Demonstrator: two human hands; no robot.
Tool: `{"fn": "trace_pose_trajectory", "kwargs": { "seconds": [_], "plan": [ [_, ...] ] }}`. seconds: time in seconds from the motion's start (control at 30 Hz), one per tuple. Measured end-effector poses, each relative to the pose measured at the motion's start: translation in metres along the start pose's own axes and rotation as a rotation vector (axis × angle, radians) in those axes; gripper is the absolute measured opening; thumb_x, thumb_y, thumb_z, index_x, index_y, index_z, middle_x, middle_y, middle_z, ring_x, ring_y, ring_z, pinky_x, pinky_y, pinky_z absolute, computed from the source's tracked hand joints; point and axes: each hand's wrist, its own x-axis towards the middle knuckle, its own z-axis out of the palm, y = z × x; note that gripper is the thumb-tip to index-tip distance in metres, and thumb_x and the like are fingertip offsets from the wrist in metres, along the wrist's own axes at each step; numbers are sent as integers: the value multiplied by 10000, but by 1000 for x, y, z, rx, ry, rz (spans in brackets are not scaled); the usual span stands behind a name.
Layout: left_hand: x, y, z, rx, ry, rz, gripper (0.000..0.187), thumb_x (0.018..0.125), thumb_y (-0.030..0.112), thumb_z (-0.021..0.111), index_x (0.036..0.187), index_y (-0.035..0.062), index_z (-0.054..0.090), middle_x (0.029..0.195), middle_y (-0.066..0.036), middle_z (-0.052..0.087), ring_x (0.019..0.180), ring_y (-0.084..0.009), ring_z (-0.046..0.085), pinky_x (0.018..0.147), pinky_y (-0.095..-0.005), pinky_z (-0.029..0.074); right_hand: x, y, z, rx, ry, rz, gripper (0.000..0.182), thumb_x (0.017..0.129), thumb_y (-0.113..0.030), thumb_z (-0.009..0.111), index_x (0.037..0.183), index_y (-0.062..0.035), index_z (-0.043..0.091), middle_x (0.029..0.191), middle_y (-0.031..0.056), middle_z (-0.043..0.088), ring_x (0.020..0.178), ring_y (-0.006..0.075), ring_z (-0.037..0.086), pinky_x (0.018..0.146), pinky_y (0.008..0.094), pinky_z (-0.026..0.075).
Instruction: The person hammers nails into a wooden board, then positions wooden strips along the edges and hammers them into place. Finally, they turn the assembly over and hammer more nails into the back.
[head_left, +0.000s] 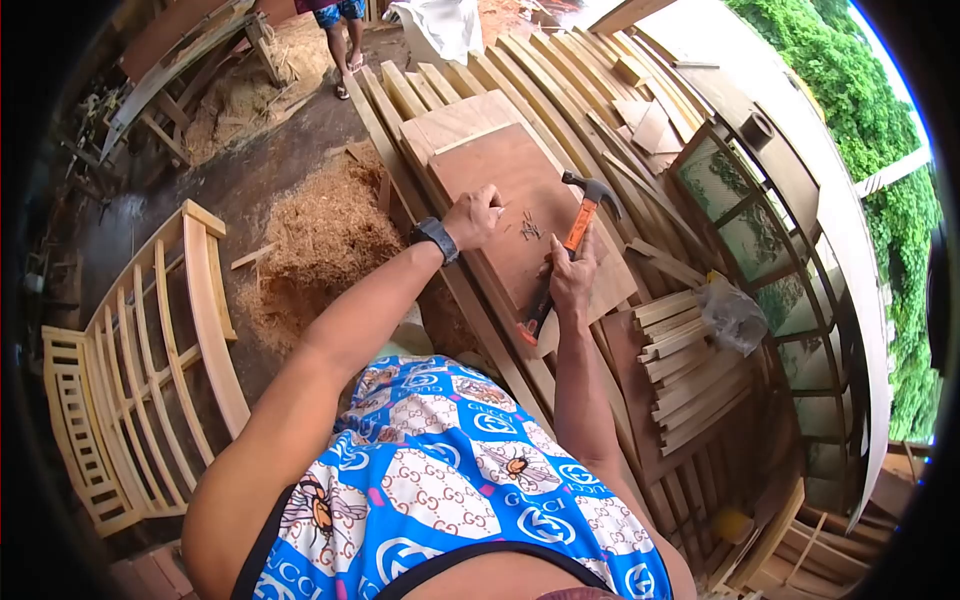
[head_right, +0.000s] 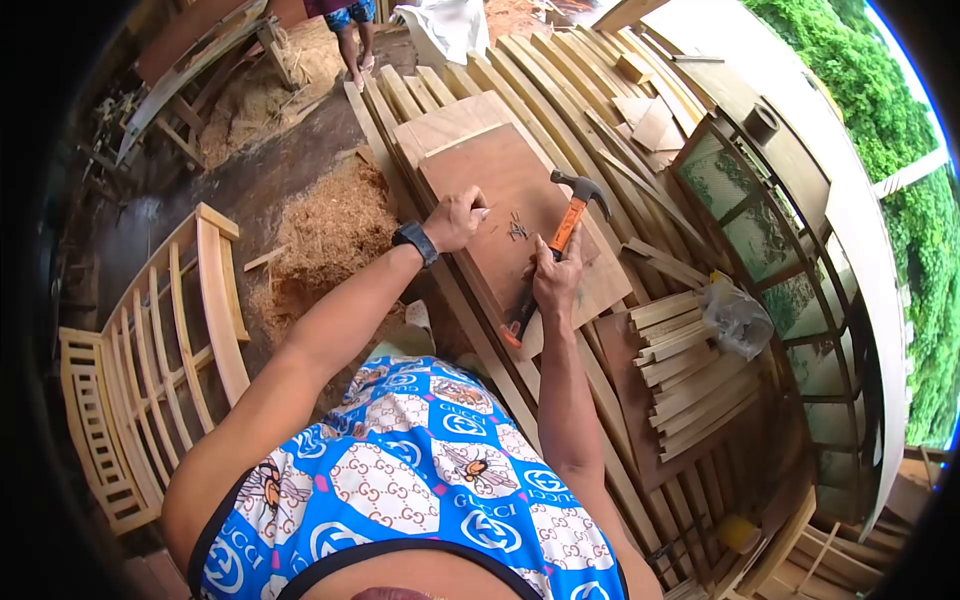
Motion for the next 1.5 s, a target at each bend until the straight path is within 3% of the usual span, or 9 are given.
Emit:
{"fn": "trace_pose_trajectory", "kwargs": {
  "seconds": [0.17, 0.37, 0.57, 0.6, 0.77, 0.97, 1.03, 1.3, 1.5],
  "plan": [
    [6, -4, -28, -326, -251, -276, 163, 956, 131, 705, 1044, -5, 708, 761, -12, 683, 707, -75, 636, 654, -280, 530, 0, -3, -17, 9, -43, 82, 833, 968, -91, 726, 1649, -71, 247, 730, 30, 627, 549, 106, 608, 497, 256, 523],
    [8, -12, -64, -350, -117, -306, 180, 937, 110, 736, 1063, -15, 766, 845, -30, 741, 702, -79, 659, 653, -245, 544, -2, -6, -26, -286, -172, 111, 799, 915, -109, 783, 1601, -29, 380, 833, 30, 704, 674, 99, 657, 600, 268, 530],
    [16, -64, -85, -502, 87, -347, 188, 967, 141, 746, 1041, -32, 740, 791, -45, 721, 645, -100, 669, 566, -281, 571, 12, -28, -41, -937, -220, -457, 625, 852, -285, 819, 1392, -38, 625, 907, 249, 709, 830, 387, 717, 736, 468, 556],
    [15, -62, -84, -466, 185, -395, 174, 994, 152, 722, 994, -23, 723, 770, -51, 716, 608, -107, 665, 524, -286, 558, 15, -53, -37, -906, -285, 30, 566, 855, -296, 823, 1331, -30, 673, 882, 215, 711, 803, 359, 711, 741, 460, 554],
    [21, -63, -89, -103, 360, -132, 253, 997, 221, 691, 914, -14, 737, 812, -178, 745, 767, -261, 744, 702, -414, 548, 92, -78, -8, -917, -203, -254, 419, 862, -202, 812, 1209, 20, 734, 853, 175, 730, 814, 267, 743, 766, 366, 580],
    [22, -57, -80, -358, 277, -437, 141, 941, 160, 731, 941, 21, 756, 844, -142, 766, 698, -202, 734, 648, -343, 564, 225, -4, 68, -757, -332, -767, 286, 890, -174, 791, 1139, -36, 767, 1050, 169, 718, 940, 313, 720, 816, 380, 570],
    [19, -58, -77, -350, 325, -360, 127, 939, 136, 733, 969, 21, 778, 765, -76, 764, 596, -124, 683, 555, -304, 549, 247, 13, 88, -674, -372, -594, 220, 897, -200, 787, 1056, -49, 789, 1008, 158, 721, 939, 306, 708, 817, 390, 564],
    [14, -68, -64, -89, 376, -269, 136, 849, 148, 791, 869, 14, 792, 844, -174, 747, 791, -311, 738, 722, -390, 573, 261, 8, 95, -577, -501, -278, 193, 922, -199, 758, 847, -22, 759, 821, 140, 707, 841, 304, 673, 731, 412, 518],
    [23, -65, -63, -5, 405, -411, 268, 805, 256, 868, 879, 18, 771, 846, -153, 721, 764, -303, 708, 697, -393, 556, 258, 18, 100, -710, -342, -717, 206, 883, -193, 789, 778, -23, 736, 765, 139, 676, 790, 333, 651, 718, 433, 501]
  ]
}}
